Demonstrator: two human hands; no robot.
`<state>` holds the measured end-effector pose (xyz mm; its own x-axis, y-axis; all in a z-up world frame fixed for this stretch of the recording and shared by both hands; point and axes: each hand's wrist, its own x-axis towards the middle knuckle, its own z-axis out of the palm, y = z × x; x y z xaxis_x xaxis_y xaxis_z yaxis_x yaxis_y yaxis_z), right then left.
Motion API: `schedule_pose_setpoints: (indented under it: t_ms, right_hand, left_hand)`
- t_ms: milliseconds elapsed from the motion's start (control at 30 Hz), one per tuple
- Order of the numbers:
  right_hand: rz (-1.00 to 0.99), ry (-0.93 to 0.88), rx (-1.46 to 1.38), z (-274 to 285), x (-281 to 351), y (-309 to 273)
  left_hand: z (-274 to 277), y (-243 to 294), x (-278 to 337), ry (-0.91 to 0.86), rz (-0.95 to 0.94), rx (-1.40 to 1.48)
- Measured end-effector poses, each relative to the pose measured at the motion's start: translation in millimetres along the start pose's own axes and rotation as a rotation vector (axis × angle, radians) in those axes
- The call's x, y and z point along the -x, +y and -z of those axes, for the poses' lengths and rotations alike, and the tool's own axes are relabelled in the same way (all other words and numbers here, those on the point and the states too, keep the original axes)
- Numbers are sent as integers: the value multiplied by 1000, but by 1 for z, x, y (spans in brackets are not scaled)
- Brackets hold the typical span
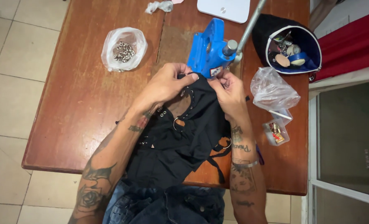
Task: Attaching metal eyelets to a black garment using a manual hand press tool
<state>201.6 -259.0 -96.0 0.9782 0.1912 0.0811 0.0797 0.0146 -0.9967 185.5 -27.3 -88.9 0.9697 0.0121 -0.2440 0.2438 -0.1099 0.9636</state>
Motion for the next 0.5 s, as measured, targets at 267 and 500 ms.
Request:
schedule_pose_setpoints:
  t_ms: [267, 500]
  right_hand:
    - [70, -1, 62, -5, 6, -18]
    - [47, -12, 181, 6, 1, -3]
  left_hand:
    - [0, 11, 3, -4, -19, -10]
    - [0, -1, -12, 12, -15, -121]
